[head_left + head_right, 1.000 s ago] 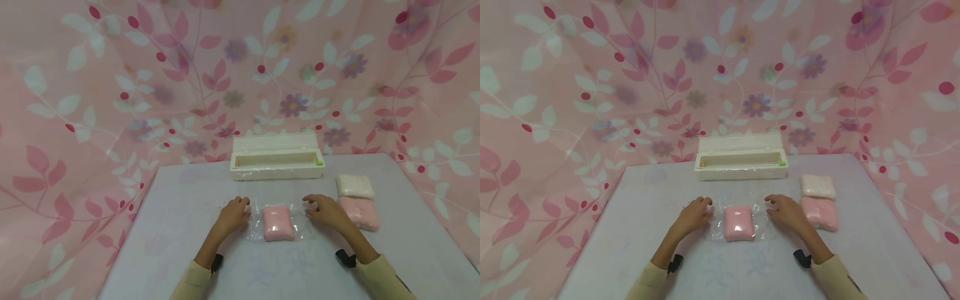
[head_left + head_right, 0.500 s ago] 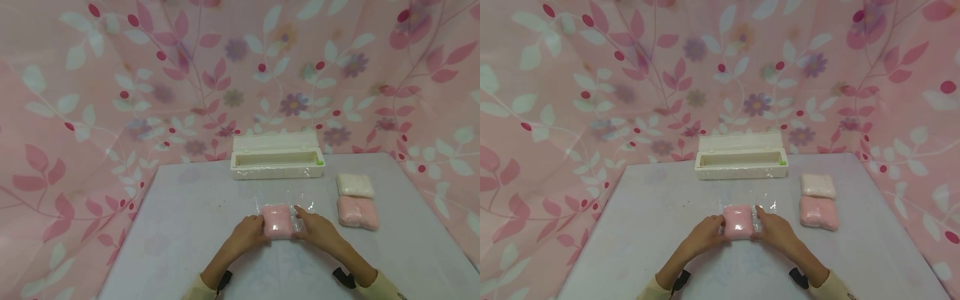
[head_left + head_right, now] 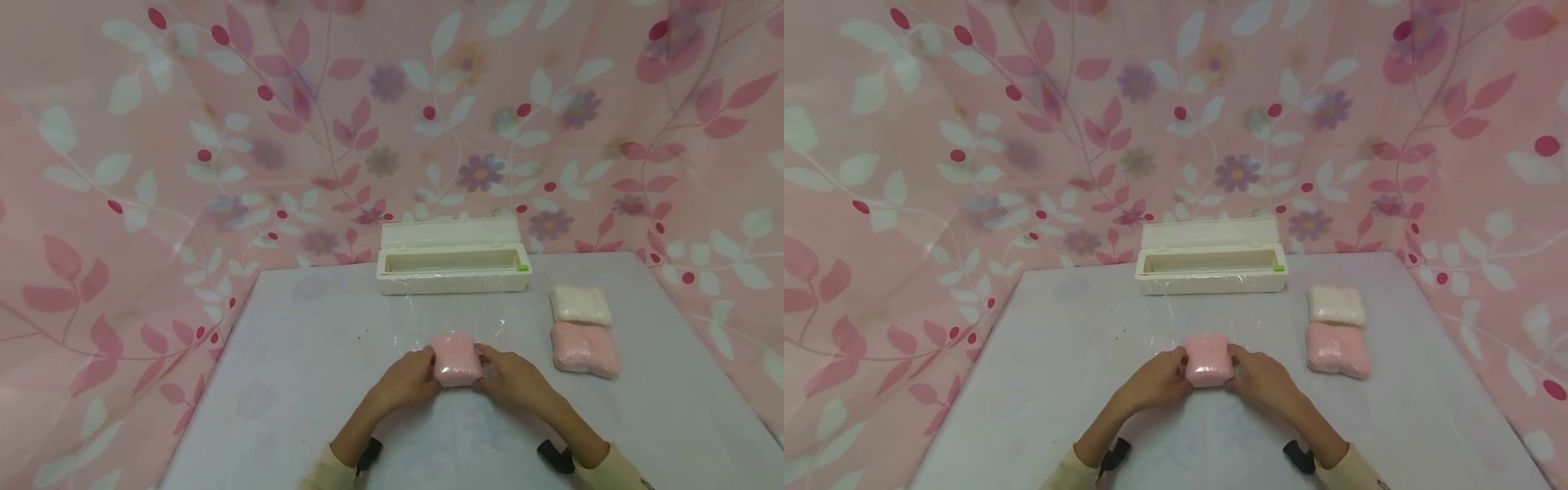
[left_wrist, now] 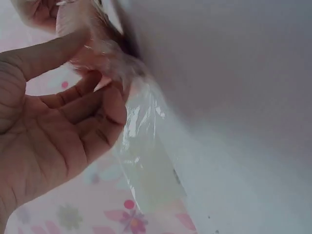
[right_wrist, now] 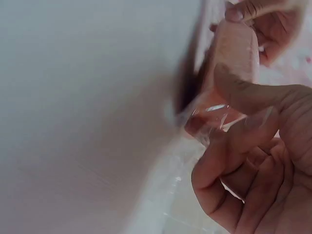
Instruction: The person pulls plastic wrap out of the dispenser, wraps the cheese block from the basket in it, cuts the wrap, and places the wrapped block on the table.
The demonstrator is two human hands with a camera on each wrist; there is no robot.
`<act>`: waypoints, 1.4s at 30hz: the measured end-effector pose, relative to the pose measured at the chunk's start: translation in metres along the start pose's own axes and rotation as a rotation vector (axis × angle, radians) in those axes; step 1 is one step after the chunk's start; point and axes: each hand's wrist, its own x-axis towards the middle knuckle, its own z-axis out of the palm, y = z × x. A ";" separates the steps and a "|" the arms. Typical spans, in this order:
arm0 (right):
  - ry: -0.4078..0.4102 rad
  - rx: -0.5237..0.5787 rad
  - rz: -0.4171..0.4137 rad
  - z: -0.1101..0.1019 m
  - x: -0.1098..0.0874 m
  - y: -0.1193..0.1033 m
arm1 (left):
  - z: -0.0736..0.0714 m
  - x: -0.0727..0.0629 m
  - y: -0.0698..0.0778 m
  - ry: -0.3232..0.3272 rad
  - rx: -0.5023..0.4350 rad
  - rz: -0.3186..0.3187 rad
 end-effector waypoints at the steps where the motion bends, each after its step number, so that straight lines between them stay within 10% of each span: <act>1: -0.001 0.028 -0.005 -0.005 0.003 0.001 | -0.005 0.002 -0.001 -0.010 -0.062 -0.001; 10: -0.005 0.207 -0.036 -0.035 0.059 0.015 | -0.042 0.043 -0.018 0.033 -0.281 -0.033; 26: 0.159 0.142 0.127 -0.025 0.133 0.035 | -0.038 0.109 -0.039 0.323 -0.283 -0.182; 35: 0.140 0.102 0.141 -0.041 0.124 0.033 | -0.039 0.111 -0.042 0.351 -0.284 -0.204; 42: 0.528 -0.017 0.172 -0.067 0.096 0.053 | -0.041 0.108 -0.039 0.354 -0.248 -0.178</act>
